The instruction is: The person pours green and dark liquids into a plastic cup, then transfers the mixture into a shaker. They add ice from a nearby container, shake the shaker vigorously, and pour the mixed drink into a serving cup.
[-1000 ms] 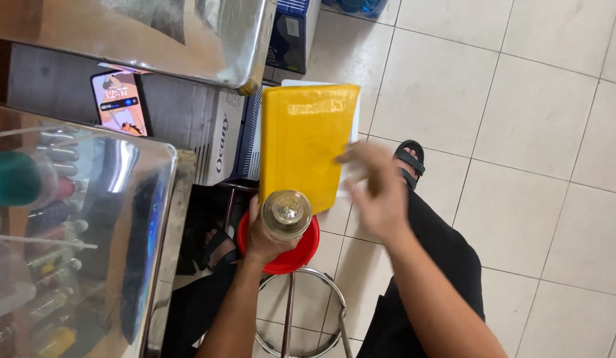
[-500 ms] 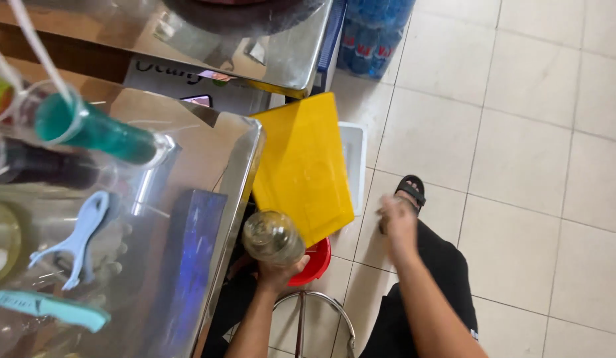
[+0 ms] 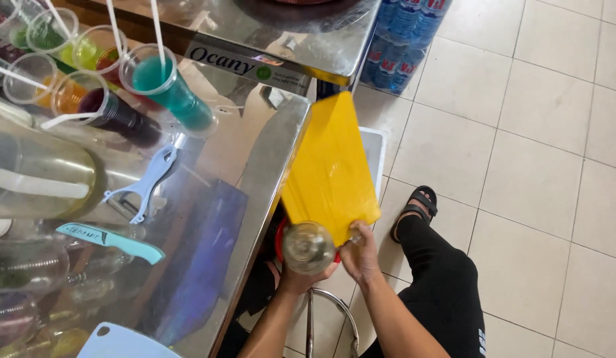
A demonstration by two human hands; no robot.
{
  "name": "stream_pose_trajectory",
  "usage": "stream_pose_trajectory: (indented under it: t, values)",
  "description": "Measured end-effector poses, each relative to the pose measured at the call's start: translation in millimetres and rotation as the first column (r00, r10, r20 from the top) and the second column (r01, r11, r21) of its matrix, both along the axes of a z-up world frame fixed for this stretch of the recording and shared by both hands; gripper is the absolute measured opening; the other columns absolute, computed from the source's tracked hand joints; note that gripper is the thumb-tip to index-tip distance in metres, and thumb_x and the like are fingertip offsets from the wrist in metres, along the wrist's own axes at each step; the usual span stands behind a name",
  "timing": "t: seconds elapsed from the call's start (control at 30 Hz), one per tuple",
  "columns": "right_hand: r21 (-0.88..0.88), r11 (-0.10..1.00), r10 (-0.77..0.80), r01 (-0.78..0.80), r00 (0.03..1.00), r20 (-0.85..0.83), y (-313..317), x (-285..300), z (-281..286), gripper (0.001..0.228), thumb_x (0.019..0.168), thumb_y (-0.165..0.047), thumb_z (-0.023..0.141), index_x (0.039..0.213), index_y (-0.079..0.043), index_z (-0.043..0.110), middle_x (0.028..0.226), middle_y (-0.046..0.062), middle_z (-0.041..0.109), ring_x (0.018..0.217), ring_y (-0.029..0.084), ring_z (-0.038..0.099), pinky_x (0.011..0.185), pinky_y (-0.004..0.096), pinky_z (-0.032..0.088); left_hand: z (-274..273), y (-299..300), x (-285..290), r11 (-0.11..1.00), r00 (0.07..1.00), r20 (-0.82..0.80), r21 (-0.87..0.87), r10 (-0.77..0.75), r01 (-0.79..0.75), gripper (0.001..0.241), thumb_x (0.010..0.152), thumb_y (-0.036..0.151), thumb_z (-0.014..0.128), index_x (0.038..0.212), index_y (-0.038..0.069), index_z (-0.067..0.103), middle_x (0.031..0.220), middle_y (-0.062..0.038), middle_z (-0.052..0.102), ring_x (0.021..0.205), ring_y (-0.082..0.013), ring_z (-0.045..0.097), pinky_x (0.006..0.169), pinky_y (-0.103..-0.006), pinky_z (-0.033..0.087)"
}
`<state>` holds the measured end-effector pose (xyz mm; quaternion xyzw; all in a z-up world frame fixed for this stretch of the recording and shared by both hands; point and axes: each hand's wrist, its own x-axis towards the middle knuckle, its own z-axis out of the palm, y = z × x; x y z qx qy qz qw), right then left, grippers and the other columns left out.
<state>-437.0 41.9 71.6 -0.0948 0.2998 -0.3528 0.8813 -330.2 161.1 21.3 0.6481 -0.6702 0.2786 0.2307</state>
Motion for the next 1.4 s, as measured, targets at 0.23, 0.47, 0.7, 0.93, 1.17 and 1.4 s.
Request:
stream_pose_trajectory:
  t: [0.23, 0.47, 0.7, 0.93, 1.17, 1.4]
  values:
    - [-0.202, 0.973, -0.166, 0.115, 0.952, -0.258, -30, -19, -25, 0.023, 0.089, -0.034, 0.066, 0.095, -0.017, 0.053, 0.105, 0.009, 0.053, 0.108, 0.03, 0.058, 0.097, 0.051, 0.05, 38, -26, -19, 0.997, 0.467, -0.882, 0.073, 0.061, 0.008, 0.132, 0.029, 0.037, 0.103, 0.136, -0.006, 0.039, 0.104, -0.014, 0.066, 0.102, -0.0352, 0.071, 0.099, -0.0515, 0.055]
    - [-0.447, 0.895, -0.211, -0.013, 0.869, -0.448, -49, -47, -64, 0.018, 0.09, -0.027, 0.071, 0.096, -0.017, 0.057, 0.09, -0.003, 0.059, 0.096, 0.016, 0.061, 0.094, 0.035, 0.048, 72, -66, -19, 0.984, -0.115, -0.991, -0.08, -0.061, 0.161, 0.089, 0.042, 0.009, 0.1, 0.122, -0.006, 0.064, 0.108, -0.018, 0.073, 0.107, -0.0204, 0.066, 0.095, -0.0436, 0.054]
    - [-0.865, 0.413, -0.349, -0.286, 0.828, -0.44, -47, -52, 86, 0.067, 0.056, -0.076, 0.084, 0.093, -0.024, 0.064, 0.165, 0.013, 0.028, 0.151, 0.037, 0.032, 0.113, 0.051, 0.034, 72, -95, -12, 0.985, -0.178, -0.981, 0.046, 0.076, 0.169, 0.071, 0.048, 0.004, 0.1, 0.113, -0.001, 0.073, 0.11, -0.017, 0.078, 0.108, -0.0232, 0.072, 0.095, -0.0423, 0.057]
    - [-0.893, 0.052, -0.231, -0.448, 0.864, -0.447, -51, -18, 86, 0.057, 0.054, -0.053, 0.097, 0.094, -0.018, 0.075, 0.169, 0.026, -0.006, 0.152, 0.048, 0.027, 0.12, 0.051, 0.032, 22, -95, -8, 0.987, -0.083, -0.991, 0.097, 0.108, 0.129, 0.081, 0.05, 0.014, 0.099, 0.124, 0.002, 0.067, 0.124, -0.022, 0.071, 0.125, -0.0338, 0.063, 0.106, -0.0474, 0.051]
    - [-0.919, -0.041, -0.384, -0.393, 0.855, -0.349, -55, 4, 66, 0.049, 0.057, -0.048, 0.097, 0.093, -0.022, 0.075, 0.166, 0.027, 0.003, 0.149, 0.049, 0.032, 0.119, 0.051, 0.038, 20, -100, 1, 0.984, -0.001, -0.988, 0.157, 0.157, 0.086, 0.074, 0.055, 0.015, 0.097, 0.122, 0.003, 0.067, 0.122, -0.022, 0.07, 0.125, -0.0353, 0.062, 0.107, -0.0477, 0.05]
    - [-0.935, -0.118, -0.368, -0.334, 0.889, -0.272, -65, 33, 65, 0.046, 0.06, -0.046, 0.096, 0.093, -0.024, 0.072, 0.166, 0.026, 0.004, 0.148, 0.051, 0.033, 0.116, 0.054, 0.043, 8, -103, 22, 0.978, 0.083, -0.975, 0.209, 0.207, 0.025, 0.067, 0.06, 0.016, 0.094, 0.12, 0.005, 0.067, 0.12, -0.022, 0.069, 0.125, -0.0368, 0.061, 0.107, -0.0481, 0.049]
